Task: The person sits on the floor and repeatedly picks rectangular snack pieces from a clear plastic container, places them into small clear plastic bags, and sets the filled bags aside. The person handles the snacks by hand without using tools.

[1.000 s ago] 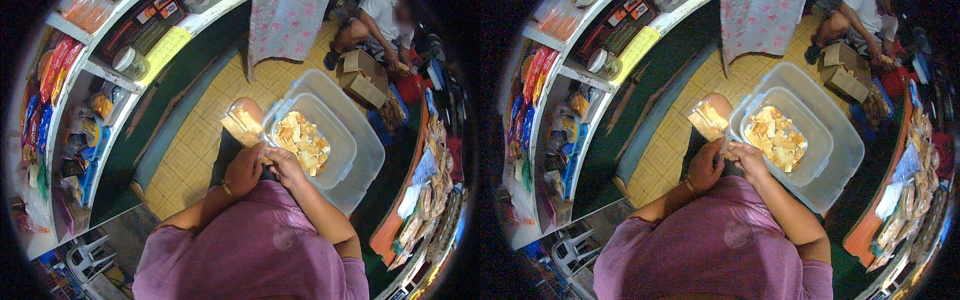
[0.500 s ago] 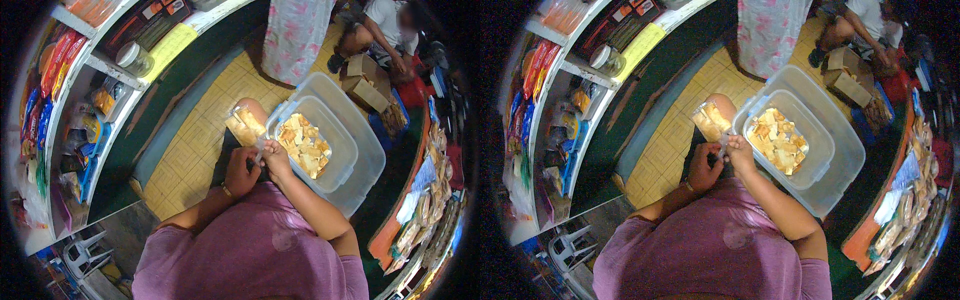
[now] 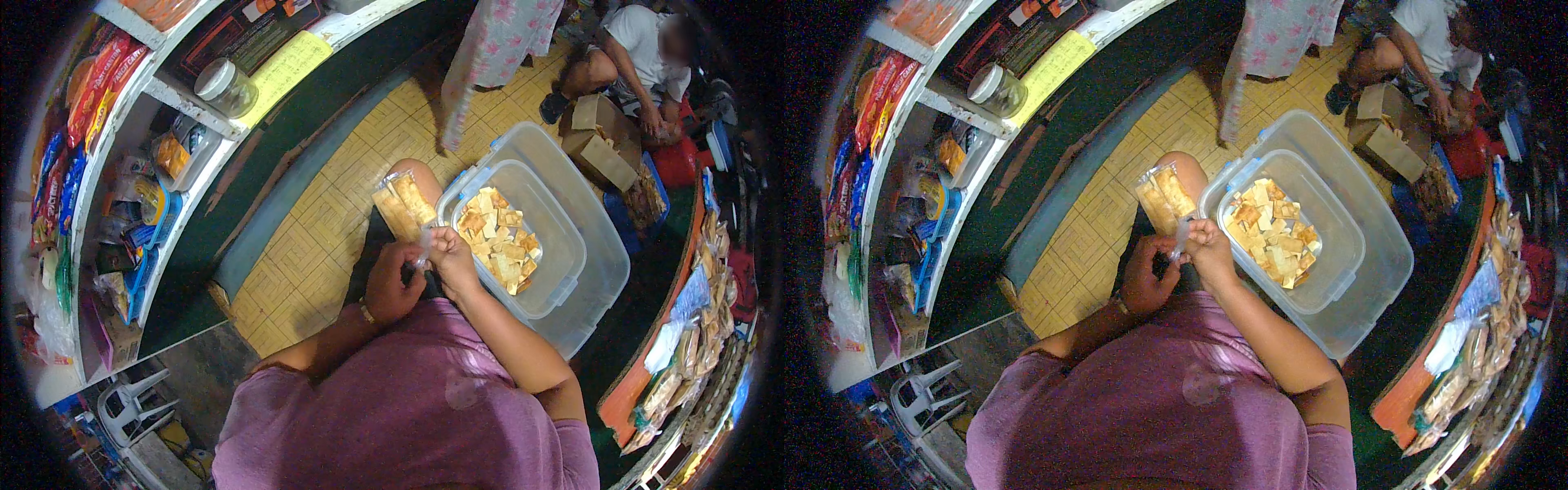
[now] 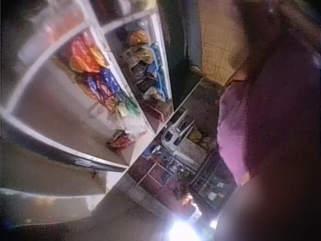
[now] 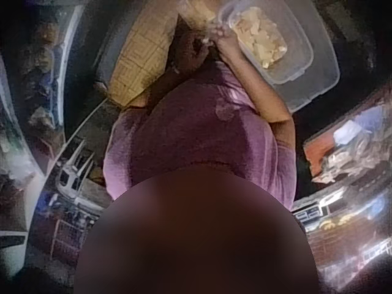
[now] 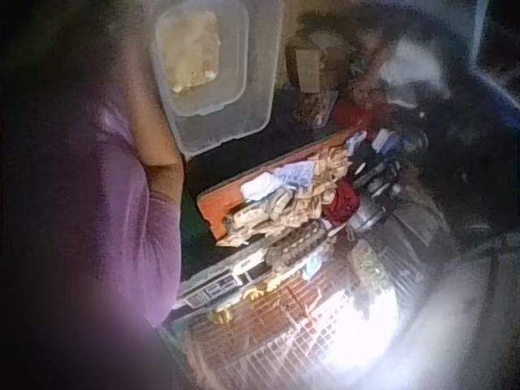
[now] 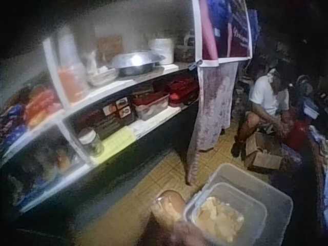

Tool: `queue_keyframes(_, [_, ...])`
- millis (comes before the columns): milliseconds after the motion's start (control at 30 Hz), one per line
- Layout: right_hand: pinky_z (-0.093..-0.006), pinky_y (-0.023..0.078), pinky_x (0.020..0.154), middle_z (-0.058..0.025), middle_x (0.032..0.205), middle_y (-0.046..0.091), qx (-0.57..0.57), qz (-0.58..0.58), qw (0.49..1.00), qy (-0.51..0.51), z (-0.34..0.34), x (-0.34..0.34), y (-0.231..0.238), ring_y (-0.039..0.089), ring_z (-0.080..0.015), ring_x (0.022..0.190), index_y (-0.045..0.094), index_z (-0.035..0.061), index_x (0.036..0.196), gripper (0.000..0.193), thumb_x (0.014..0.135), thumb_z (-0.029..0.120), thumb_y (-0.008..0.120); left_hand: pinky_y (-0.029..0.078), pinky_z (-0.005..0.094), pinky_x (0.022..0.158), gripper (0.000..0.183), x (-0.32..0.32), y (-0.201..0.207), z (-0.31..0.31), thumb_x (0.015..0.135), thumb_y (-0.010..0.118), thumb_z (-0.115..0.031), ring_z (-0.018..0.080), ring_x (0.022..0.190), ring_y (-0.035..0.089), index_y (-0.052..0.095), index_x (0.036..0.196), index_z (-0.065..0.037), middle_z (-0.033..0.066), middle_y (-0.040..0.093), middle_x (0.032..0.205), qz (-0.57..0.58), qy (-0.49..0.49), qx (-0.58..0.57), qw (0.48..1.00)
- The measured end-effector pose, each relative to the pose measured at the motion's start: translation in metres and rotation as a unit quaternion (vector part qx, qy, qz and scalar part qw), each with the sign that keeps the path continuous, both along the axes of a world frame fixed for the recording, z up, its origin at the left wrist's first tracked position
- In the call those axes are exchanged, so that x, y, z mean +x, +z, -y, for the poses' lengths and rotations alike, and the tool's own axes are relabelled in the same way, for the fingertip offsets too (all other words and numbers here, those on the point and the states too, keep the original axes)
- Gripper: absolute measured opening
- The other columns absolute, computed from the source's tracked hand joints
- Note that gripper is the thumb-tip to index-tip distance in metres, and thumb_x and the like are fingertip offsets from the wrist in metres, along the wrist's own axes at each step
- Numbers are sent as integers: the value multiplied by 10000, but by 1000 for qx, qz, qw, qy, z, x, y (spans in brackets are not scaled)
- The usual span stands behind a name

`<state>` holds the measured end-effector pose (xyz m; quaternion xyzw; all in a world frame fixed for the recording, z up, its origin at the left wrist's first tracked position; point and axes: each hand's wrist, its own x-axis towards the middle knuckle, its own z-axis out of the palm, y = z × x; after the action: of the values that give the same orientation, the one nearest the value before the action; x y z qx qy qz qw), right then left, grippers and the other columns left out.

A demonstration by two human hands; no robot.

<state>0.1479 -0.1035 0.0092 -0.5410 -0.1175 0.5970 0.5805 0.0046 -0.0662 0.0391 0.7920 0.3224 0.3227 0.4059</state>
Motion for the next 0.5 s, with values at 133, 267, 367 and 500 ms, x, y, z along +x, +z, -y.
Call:
queue_keyframes(133, [-217, 458, 584, -32, 812, 600, 26, 95, 995, -14, -8, -5, -12, 566, -89, 674, 497, 48, 953, 194, 832, -85, 571, 465, 365, 829, 291, -1, -1, 0, 788, 623, -21, 283, 912, 575, 516, 1058, -36, 147, 560, 993, 14, -5, -15, 1000])
queue_keyframes(267, [-188, 412, 605, -4, 796, 567, 83, 187, 978, -40, -16, -8, -18, 517, -49, 688, 493, 60, 911, 150, 860, -62, 565, 467, 359, 817, 283, -1, -2, 0, 791, 617, -11, 277, 896, 579, 517, 1055, -41, 140, 565, 975, 17, -10, -8, 1000])
queue_keyframes(367, [-192, 403, 577, -4, 764, 560, 110, 186, 976, -40, -19, -8, -19, 512, -56, 665, 492, 57, 886, 145, 854, -44, 591, 471, 356, 805, 282, -2, -2, 0, 791, 617, -8, 277, 881, 583, 517, 1052, -41, 136, 571, 954, 15, -12, -9, 1000])
queue_keyframes(500, [-219, 432, 537, -29, 708, 557, 53, 261, 964, 14, -23, -6, -22, 552, -83, 635, 455, 40, 886, 184, 836, -83, 582, 479, 358, 782, 280, -5, -3, 1, 792, 622, -13, 284, 854, 590, 522, 1052, -44, 135, 579, 930, 7, -32, -14, 999])
